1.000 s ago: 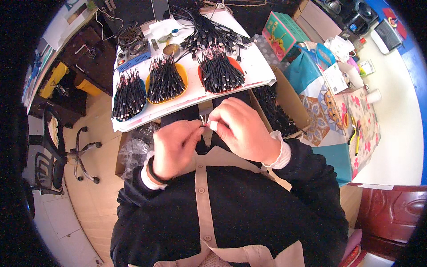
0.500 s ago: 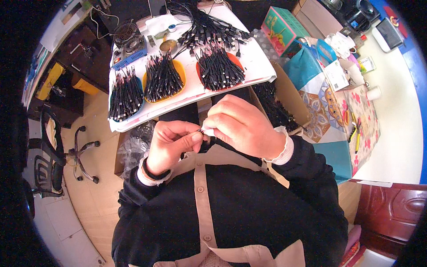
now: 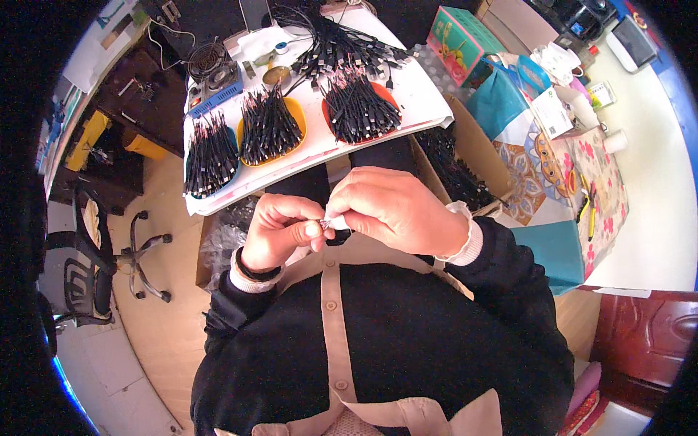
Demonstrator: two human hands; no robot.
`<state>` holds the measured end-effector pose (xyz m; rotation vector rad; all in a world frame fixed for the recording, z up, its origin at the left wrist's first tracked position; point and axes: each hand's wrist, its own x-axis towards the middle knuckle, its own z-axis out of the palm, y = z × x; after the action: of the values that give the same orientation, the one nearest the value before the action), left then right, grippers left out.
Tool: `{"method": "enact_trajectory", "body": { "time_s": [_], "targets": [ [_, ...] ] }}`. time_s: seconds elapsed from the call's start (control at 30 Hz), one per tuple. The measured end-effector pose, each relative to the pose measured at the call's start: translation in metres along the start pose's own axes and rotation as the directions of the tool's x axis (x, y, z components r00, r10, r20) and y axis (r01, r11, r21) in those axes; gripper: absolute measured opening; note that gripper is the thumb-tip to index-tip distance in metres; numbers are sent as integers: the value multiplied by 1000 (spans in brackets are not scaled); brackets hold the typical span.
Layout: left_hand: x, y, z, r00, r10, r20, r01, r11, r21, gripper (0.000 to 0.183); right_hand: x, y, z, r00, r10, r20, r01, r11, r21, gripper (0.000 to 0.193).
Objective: The person repeatedly picks up small black cables and white connectors, aligns them, and presses them together by hand. They place each assembled unit into a tray on the table. The process is repeated continuously throughout the clip.
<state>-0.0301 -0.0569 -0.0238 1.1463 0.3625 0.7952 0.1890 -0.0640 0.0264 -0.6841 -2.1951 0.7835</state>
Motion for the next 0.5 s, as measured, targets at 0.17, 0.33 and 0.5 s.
{"method": "enact_trajectory", "body": {
  "time_s": [0.17,0.33,0.5],
  "targets": [
    [-2,-5,6,998,31,-54,-35,996,-83,12,-9,-4,4,998,24,-56,-26,999,-32,14],
    [-6,-10,12,983,157,-93,-179,931,-317,17,-10,7,-10,890,329,-317,-327,943,60,8],
    [0,-15,12,995,74,-60,-93,877,-471,15,-14,4,-2,976,126,-175,-139,988,-63,36]
  ]
}}
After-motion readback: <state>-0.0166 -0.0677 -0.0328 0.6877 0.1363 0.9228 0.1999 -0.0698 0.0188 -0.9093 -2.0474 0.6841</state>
